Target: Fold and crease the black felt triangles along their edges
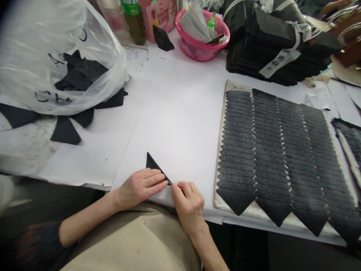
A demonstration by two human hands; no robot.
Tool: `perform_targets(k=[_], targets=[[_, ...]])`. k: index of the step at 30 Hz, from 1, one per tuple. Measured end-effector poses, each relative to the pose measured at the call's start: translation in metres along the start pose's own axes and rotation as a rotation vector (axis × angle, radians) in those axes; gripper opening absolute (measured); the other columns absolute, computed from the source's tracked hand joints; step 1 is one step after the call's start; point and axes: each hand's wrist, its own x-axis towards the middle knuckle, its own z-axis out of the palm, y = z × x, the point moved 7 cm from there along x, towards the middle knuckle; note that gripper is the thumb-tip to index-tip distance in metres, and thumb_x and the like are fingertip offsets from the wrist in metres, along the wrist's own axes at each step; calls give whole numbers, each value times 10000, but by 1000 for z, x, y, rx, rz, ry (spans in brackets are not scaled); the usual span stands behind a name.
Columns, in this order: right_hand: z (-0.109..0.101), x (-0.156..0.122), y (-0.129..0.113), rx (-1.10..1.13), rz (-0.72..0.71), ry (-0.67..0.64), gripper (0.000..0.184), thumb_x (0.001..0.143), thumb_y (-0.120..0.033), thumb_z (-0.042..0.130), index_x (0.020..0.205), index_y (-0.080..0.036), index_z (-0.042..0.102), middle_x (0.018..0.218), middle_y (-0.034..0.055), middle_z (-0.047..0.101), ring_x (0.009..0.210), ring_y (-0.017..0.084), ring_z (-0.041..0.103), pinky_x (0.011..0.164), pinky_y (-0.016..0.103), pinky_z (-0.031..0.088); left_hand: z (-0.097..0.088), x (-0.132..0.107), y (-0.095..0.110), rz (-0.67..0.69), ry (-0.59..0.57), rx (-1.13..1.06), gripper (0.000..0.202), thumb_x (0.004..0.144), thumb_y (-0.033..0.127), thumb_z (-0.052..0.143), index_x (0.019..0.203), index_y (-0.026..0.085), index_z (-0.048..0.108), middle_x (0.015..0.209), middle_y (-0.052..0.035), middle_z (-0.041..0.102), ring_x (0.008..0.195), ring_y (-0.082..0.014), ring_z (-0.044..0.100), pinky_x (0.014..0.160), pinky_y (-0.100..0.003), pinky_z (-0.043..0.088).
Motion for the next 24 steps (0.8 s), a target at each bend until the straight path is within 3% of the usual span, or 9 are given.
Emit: perform_targets(k=[7,14,24], targets=[[3,-6,5,19,-4,-40,167,886,-87,584,1001,-187,652,838,46,604,754,148,532,693,270,434,1,0,1,3,1,24,180,914,142,535,1073,141,618,1024,-88,686,979,-195,621,777,-323,527],[-3,-10,3,33,-76,46,294,865,-31,594,1102,-198,641,878,56,616,749,144,524,672,265,433,2,0,2,18,-14,53,176,916,145,533,1065,138,626,1046,-90,686,983,-203,616,781,-328,527],[4,-9,4,-19,-46,-21,243,885,-78,588,1077,-208,663,862,52,620,753,149,516,684,278,419,6,-2,2,35,-38,80,205,903,154,565,1100,135,617,1065,-85,675,1003,-207,613,782,-330,525]])
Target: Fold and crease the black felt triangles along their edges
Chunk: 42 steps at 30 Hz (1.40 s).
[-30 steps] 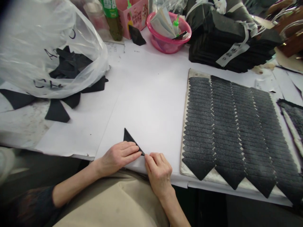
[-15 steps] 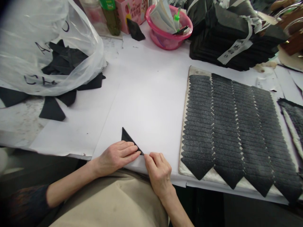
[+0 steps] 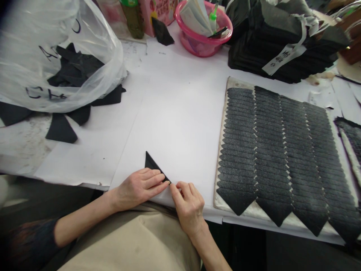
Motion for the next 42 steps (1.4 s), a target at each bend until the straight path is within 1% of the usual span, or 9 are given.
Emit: perform_targets(k=[10,13,16,18,22,27,31,37,42], targets=[[-3,2,-4,-20,10,-31,243,914,-85,547,1107,-185,655,877,64,605,763,148,508,684,272,423,0,1,2,25,-28,34,238,911,152,554,1144,136,602,1084,-79,664,1002,-202,601,783,-332,518],[-4,2,-4,-35,15,-24,254,924,-91,530,1122,-192,652,869,64,602,754,148,510,675,268,424,3,1,3,32,-54,28,241,920,143,535,1153,135,596,1128,-87,653,1031,-205,592,805,-339,512],[-2,2,-3,-39,30,-36,265,930,-93,515,1133,-204,646,870,66,603,750,155,509,671,277,424,5,2,6,56,-77,14,215,929,131,511,1124,135,601,1170,-91,640,1070,-201,579,813,-339,510],[-1,1,-3,-34,40,-44,270,935,-93,502,1136,-208,642,879,68,604,752,158,507,674,284,426,7,2,6,66,-83,9,200,928,129,514,1107,130,603,1164,-89,642,1080,-202,579,812,-343,510],[-3,-2,-3,-20,53,-23,259,935,-91,496,1121,-203,639,887,70,605,758,160,512,677,295,438,7,2,6,67,-73,14,222,924,121,521,1134,121,592,1150,-92,650,1086,-203,579,817,-342,506],[-7,-5,1,63,130,40,237,912,-67,519,1089,-184,625,927,75,604,832,173,558,731,301,480,6,2,7,70,-66,26,272,930,130,516,1199,126,564,1150,-94,652,1096,-202,578,839,-345,500],[-9,-6,3,83,168,86,200,902,-65,538,1043,-176,626,921,70,611,840,169,572,744,295,498,9,3,7,68,-77,29,282,930,140,521,1209,120,558,1143,-90,651,1091,-206,577,853,-352,496],[-7,-9,3,102,167,93,223,898,-62,540,1053,-192,634,912,66,617,829,167,571,730,299,497,9,2,7,54,-75,32,274,936,139,503,1204,141,563,1165,-96,646,1100,-210,573,862,-356,493],[-7,-7,3,107,167,90,196,890,-81,571,1037,-190,641,892,63,620,801,165,570,722,298,490,8,2,7,44,-58,0,288,916,132,545,1203,117,559,1135,-90,655,1089,-209,590,859,-357,503]])
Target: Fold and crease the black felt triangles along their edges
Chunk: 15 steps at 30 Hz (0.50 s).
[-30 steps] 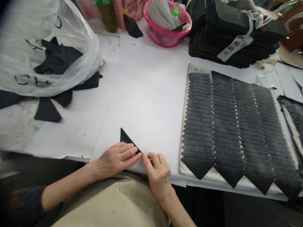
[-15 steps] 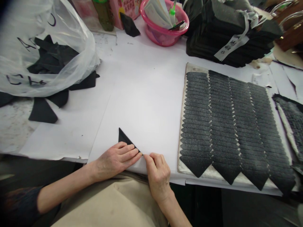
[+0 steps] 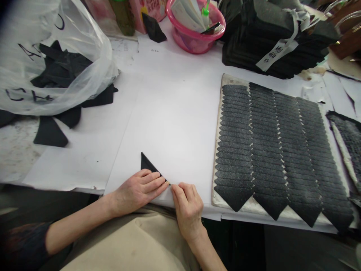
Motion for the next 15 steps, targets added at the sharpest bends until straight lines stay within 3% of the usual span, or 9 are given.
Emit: perform_targets(k=[15], targets=[[7,9,-5,-120,-112,-126,162,909,-115,548,1017,-186,647,842,59,619,743,160,533,685,289,447,-4,-2,-1,1,59,-49,233,905,119,558,1135,107,595,1122,-96,675,1087,-211,599,836,-345,512]])
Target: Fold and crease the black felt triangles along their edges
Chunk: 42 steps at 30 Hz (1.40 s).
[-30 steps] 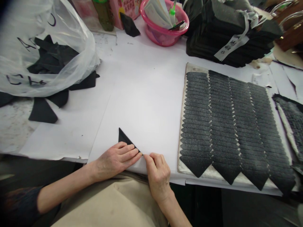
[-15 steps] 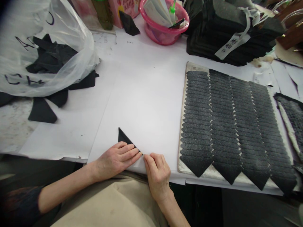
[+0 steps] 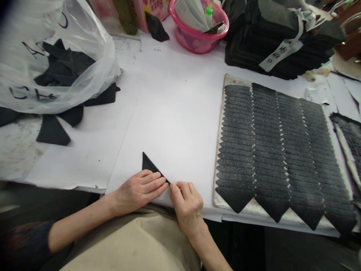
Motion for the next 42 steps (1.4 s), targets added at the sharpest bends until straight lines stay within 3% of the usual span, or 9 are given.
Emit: perform_targets(k=[10,13,17,22,28,33,36,40,42], targets=[[-5,3,-4,-9,52,13,143,950,-153,500,1016,-188,623,858,48,610,761,164,559,687,288,439,-2,4,0,-23,11,44,177,927,137,515,1068,148,621,1102,-114,672,1038,-200,610,800,-341,516],[-6,7,1,44,153,65,140,973,-262,493,924,-209,612,803,17,604,716,144,577,661,266,432,-4,3,3,-6,51,73,158,926,141,514,1035,135,628,1083,-131,673,1014,-203,617,772,-335,524],[-4,11,2,-9,231,138,258,981,-426,442,951,-222,598,803,10,607,700,148,604,619,266,430,-4,1,4,-15,74,84,131,914,129,523,973,120,640,1034,-129,681,985,-205,623,732,-321,536],[6,11,-1,-45,230,76,293,992,-431,390,869,-232,566,789,14,591,677,160,600,578,279,414,-5,0,2,-45,95,57,142,919,122,503,958,119,640,959,-118,683,939,-206,635,699,-315,549],[8,9,-8,-28,257,158,272,1002,-354,380,830,-210,532,735,13,551,633,165,552,596,299,392,-6,-1,0,-69,82,11,165,923,125,504,1034,98,623,959,-105,682,956,-202,630,759,-322,560],[10,9,-10,197,316,63,161,985,-241,439,851,-201,519,785,14,556,714,167,547,670,299,405,-14,2,-4,-121,111,48,294,921,122,517,1210,103,566,1175,-115,650,1150,-236,559,988,-410,478],[-1,9,-11,372,339,84,114,968,-182,468,870,-204,522,811,2,558,750,147,548,698,274,419,-20,7,-9,-205,142,-51,251,915,124,532,1153,158,602,1057,-66,679,1094,-210,581,1073,-469,384],[-16,7,-12,590,420,157,67,902,-180,598,916,-222,547,816,-28,575,755,126,562,724,246,447,-30,11,-11,-343,136,-355,137,914,145,540,990,204,638,807,-11,637,825,-150,592,910,-373,461],[-18,5,-10,717,476,149,205,841,-191,684,999,-234,561,855,-35,594,762,121,578,744,238,467,-34,11,-9,-409,84,-509,123,924,165,529,968,210,634,818,-16,636,799,-147,577,790,-315,461]])
